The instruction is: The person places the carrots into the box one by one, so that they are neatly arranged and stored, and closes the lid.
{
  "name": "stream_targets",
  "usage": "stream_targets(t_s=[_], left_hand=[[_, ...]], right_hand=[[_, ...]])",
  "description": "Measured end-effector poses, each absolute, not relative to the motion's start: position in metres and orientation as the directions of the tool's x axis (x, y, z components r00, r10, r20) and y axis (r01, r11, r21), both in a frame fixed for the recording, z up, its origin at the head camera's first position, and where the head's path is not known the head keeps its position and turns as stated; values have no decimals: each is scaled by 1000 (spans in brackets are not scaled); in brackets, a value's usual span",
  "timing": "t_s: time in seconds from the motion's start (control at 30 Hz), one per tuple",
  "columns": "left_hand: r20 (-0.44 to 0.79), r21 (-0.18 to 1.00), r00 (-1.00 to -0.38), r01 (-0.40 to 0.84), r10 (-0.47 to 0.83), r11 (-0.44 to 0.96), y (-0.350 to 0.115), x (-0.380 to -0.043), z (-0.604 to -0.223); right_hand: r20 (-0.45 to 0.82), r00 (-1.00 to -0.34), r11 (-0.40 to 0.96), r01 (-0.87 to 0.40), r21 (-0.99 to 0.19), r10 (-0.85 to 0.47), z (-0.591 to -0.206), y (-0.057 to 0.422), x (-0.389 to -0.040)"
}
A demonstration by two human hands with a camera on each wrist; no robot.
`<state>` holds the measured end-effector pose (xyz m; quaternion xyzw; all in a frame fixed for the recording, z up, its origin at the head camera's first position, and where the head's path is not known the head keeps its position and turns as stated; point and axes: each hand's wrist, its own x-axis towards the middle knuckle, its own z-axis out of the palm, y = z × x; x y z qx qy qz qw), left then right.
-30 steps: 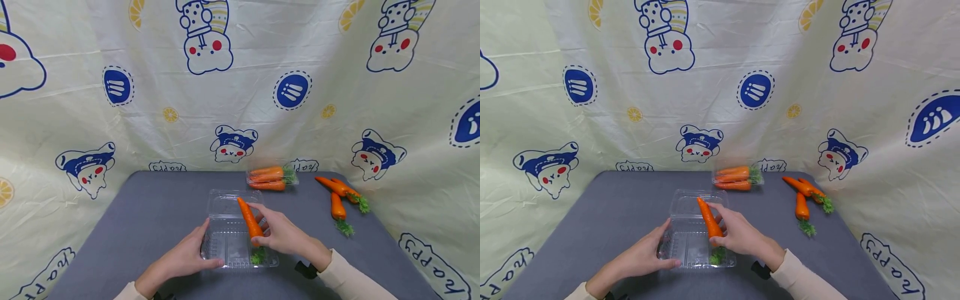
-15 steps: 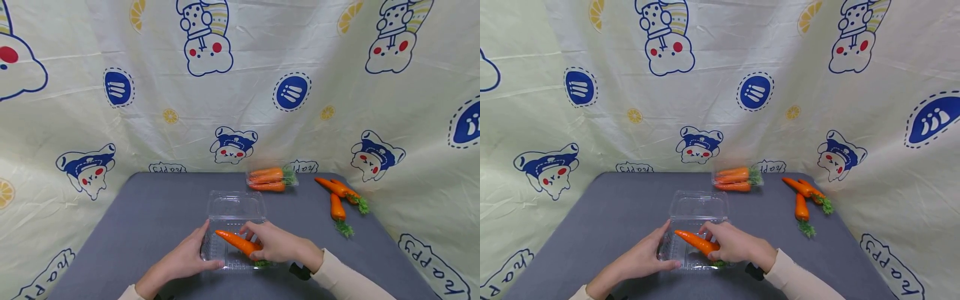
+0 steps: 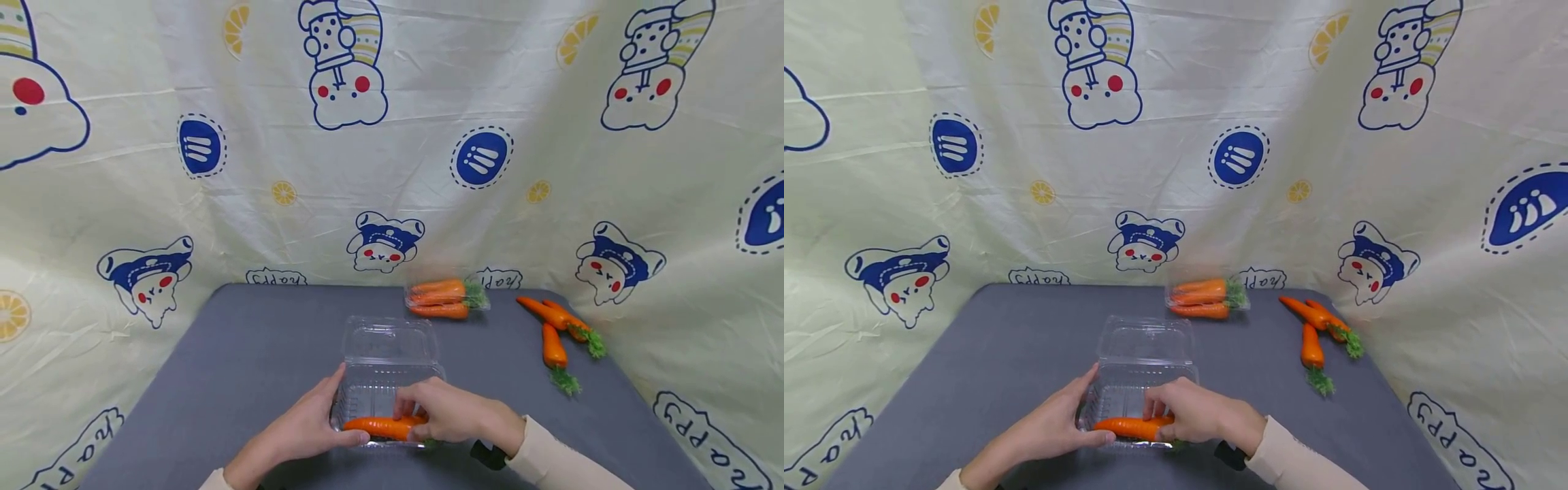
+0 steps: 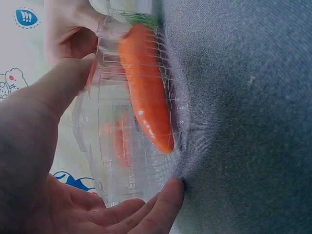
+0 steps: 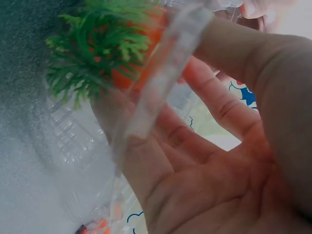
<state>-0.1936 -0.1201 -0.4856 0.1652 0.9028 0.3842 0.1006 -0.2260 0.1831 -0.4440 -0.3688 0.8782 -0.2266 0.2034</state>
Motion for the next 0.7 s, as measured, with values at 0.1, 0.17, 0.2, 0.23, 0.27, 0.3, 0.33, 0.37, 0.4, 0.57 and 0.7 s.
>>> stream_targets(t_s=[0.1,0.17,0.2,0.23,0.27,0.3,0.33,0.37,0.4,0.57,0.7], left_hand=[[-52,727,-925,224,377,650,-120,-194,-486],[-49,726,-924,227,378,650,-120,-194,-486],[-49,725,-924,228,379,650,-120,-194,-487],[-50,725,-924,227,378,650,-120,-194,-487],[-54,724,-924,224,378,652,-120,-194,-488],[-57,724,-924,223,378,653,-120,-194,-488],[-62,723,-924,219,377,656,-120,-194,-488],[-67,721,-924,216,376,658,-120,-194,-488],[-68,718,-924,216,376,661,-120,-194,-488],[-55,708,-925,230,376,668,-120,-194,-486],[-62,708,-925,224,374,670,-121,-195,-486]], right_hand=[[-190,-655,635,-552,-540,-731,-447,183,-226],[-186,-657,639,-563,-525,-731,-449,183,-226],[-182,-656,638,-568,-520,-733,-449,182,-226],[-180,-656,638,-571,-517,-733,-451,182,-225],[-180,-656,638,-573,-515,-733,-451,182,-225],[-180,-655,638,-574,-512,-734,-452,183,-225],[-181,-657,640,-573,-512,-732,-452,183,-224],[-182,-658,641,-571,-512,-731,-451,184,-224],[-184,-658,643,-569,-512,-730,-450,184,-224],[-192,-665,655,-568,-498,-722,-443,187,-225],[-172,-688,665,-557,-498,-705,-438,194,-226]])
